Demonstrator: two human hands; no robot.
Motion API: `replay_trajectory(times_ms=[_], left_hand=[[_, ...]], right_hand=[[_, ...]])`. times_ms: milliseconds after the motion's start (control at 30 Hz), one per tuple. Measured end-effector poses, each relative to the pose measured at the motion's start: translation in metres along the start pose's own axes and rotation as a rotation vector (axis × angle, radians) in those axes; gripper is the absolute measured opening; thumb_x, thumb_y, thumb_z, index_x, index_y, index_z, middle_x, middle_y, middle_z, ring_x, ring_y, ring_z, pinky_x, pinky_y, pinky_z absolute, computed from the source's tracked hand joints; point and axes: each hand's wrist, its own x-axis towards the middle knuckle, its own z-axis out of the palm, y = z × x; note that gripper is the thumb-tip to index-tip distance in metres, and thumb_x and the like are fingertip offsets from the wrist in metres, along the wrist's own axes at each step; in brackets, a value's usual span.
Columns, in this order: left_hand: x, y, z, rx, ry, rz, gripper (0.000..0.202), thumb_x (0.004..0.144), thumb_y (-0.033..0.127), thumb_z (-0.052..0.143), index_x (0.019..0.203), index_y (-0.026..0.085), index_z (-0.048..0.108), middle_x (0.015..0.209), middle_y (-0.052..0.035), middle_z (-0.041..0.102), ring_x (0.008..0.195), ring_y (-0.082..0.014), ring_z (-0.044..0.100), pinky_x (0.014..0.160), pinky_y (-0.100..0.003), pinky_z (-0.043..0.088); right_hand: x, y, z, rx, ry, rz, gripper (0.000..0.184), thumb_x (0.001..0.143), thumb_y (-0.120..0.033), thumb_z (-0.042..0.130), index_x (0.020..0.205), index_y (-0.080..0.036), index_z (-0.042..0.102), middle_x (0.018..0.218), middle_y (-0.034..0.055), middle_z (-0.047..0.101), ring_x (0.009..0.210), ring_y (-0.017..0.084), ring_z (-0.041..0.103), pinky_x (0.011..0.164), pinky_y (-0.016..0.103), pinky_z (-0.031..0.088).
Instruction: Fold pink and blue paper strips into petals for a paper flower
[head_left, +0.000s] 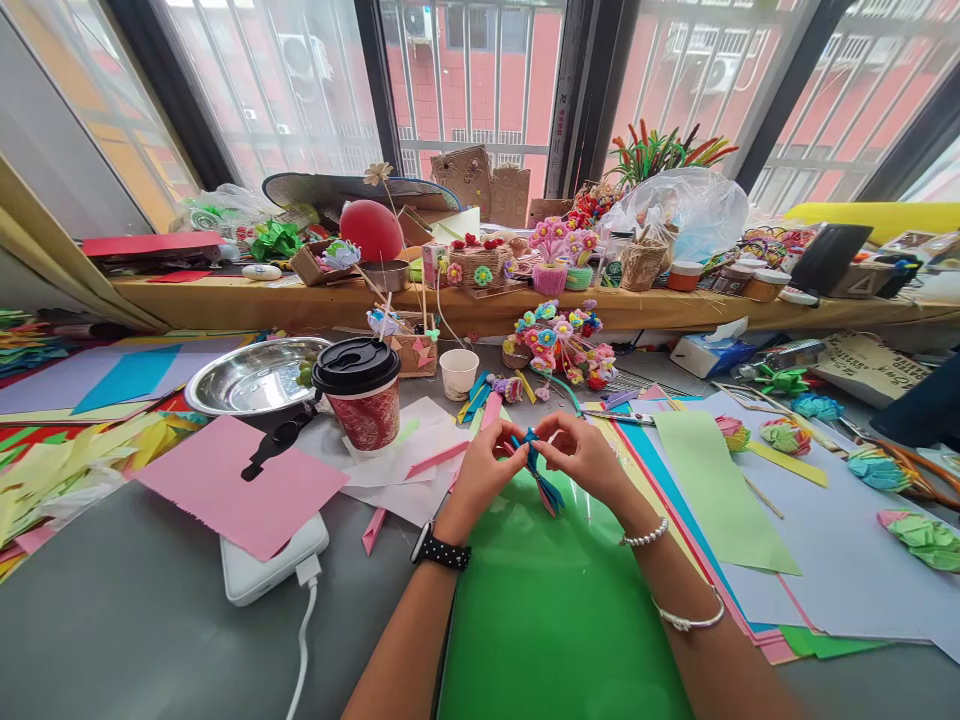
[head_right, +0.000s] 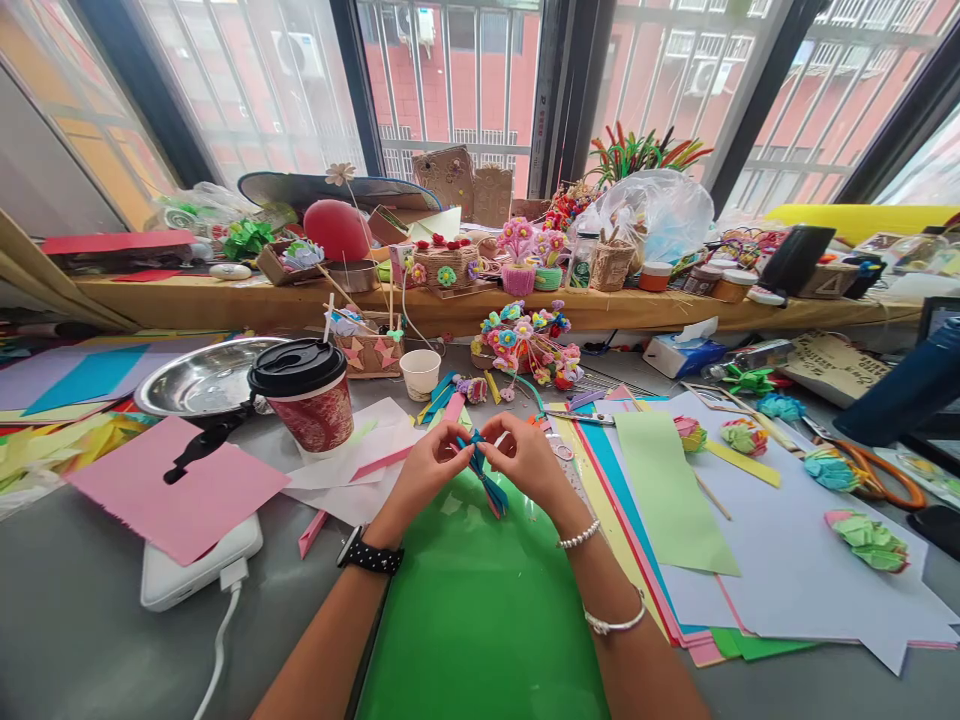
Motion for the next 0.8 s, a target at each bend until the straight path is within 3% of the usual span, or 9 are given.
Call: replay_trajectory(times_ms=[500, 800], left_hand=[[-0.001, -0.001, 0.002, 0.169, 0.065, 0.054, 0.010, 0.068, 0.020, 0.053, 0.077, 0.017, 0.051, 0.078, -0.0021, 0.057, 0.073, -0.0135, 0.055, 0.065, -0.026, 0.045], [-0.001, -0.003, 0.002, 0.182, 0.043, 0.062, 0.012, 0.067, 0.018, 0.053, 0.079, 0.017, 0.050, 0.077, -0.0021, 0.057, 0.074, -0.0147, 0.054, 0.067, -0.028, 0.045]], right_hand=[[-0.001, 0.001, 0.004, -0.289, 0.077, -0.192, 0.007, 0.078, -0.022, 0.048, 0.081, -0.019, 0.054, 0.075, 0.0035, 0.057, 0.064, 0.015, 0.053, 0.059, 0.029, 0.045], [0.001, 0.008, -0.001, -0.075, -0.016, -0.186, 0.011, 0.076, -0.023, 0.051, 0.085, -0.019, 0.054, 0.079, 0.0035, 0.059, 0.072, 0.015, 0.058, 0.063, 0.030, 0.051]])
